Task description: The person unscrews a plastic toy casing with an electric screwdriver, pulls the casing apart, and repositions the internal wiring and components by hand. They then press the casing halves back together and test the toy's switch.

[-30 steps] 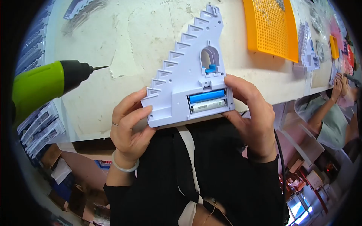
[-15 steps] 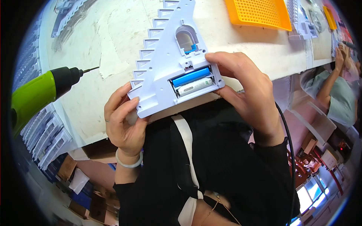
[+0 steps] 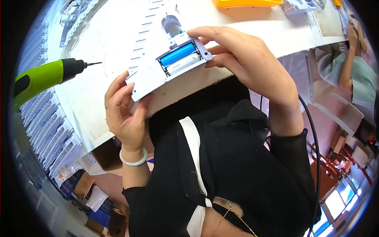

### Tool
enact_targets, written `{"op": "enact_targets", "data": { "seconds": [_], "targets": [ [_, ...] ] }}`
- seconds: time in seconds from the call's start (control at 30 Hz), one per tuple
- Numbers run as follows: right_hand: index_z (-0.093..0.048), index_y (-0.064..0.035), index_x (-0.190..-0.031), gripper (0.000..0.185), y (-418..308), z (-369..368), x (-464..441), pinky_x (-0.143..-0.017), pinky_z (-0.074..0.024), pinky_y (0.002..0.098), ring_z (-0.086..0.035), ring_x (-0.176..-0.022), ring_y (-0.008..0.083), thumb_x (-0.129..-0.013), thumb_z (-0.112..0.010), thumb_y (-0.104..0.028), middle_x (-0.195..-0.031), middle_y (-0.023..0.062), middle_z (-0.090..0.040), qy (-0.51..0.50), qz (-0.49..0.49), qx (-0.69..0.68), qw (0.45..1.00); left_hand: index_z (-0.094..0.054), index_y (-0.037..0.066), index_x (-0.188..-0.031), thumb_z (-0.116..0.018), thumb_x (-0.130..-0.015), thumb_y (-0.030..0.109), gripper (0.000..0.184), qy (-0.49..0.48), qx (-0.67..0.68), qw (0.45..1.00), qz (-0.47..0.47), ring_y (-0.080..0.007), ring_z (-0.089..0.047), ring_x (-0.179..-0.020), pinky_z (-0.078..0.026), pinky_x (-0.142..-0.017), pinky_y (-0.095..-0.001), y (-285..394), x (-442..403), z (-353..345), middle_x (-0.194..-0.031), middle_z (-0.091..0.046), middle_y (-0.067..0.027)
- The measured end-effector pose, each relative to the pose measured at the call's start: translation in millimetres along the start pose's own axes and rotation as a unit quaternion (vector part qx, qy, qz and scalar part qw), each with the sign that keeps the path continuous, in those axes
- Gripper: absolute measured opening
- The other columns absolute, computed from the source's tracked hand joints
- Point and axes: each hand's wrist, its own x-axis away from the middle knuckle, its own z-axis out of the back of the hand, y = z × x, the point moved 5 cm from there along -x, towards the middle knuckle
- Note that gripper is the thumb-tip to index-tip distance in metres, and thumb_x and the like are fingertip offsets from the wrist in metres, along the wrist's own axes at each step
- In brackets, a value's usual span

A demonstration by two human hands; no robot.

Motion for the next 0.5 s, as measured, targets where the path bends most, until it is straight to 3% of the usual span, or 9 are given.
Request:
{"op": "enact_targets", "data": {
  "seconds": [0.17, 0.33, 0.43, 0.5],
  "targets": [
    [-0.059, -0.0044, -0.132, 0.044, -1.6, -0.6, 1.6, -0.084, -0.0585, 0.037, -0.073, -0.099, 0.0324, -0.09, -0.067, 0.003, -0.114, 0.0186, -0.07, 0.043, 0.016, -0.013, 0.999, -0.061, -0.001, -0.121, -0.067, -0.085, -0.019, 0.041, -0.009, -0.017, 1.0, -0.015, -0.0305, -0.052, -0.136, -0.056, -0.108, -0.0428, -0.4, 1.6, 1.9, -0.145, -0.051, -0.0176],
    [-0.059, -0.0034, -0.131, 0.046, -3.8, -3.4, 2.0, -0.086, -0.0572, 0.0388, -0.07, -0.102, 0.0353, -0.087, -0.068, 0.006, -0.117, 0.0194, -0.068, 0.048, 0.012, 0.015, 0.999, -0.064, 0.0, -0.118, -0.074, -0.08, -0.016, 0.042, 0.01, -0.01, 0.999, -0.031, -0.0308, -0.057, -0.131, -0.055, -0.108, -0.0432, -1.7, 1.9, 0.1, -0.14, -0.054, -0.018],
    [-0.057, -0.0066, -0.139, 0.051, -10.6, -3.2, 3.4, -0.085, -0.0611, 0.0342, -0.075, -0.099, 0.0255, -0.091, -0.059, 0.011, -0.12, 0.0168, -0.069, 0.049, 0.025, 0.037, 0.998, -0.062, 0.0, -0.12, -0.069, -0.083, -0.017, 0.042, -0.005, -0.041, 0.998, -0.046, -0.0311, -0.055, -0.134, -0.056, -0.109, -0.0428, 2.9, 2.8, -0.1, -0.143, -0.052, -0.0187],
    [-0.056, -0.0074, -0.139, 0.052, -11.8, -3.4, 4.0, -0.086, -0.0611, 0.0341, -0.075, -0.1, 0.0259, -0.09, -0.061, 0.011, -0.117, 0.0166, -0.069, 0.044, 0.013, 0.026, 0.999, -0.061, 0.001, -0.122, -0.067, -0.084, -0.018, 0.043, -0.015, -0.047, 0.998, -0.043, -0.0313, -0.053, -0.135, -0.055, -0.109, -0.0428, 3.1, 3.0, -0.2, -0.145, -0.051, -0.019]
  ]
}}
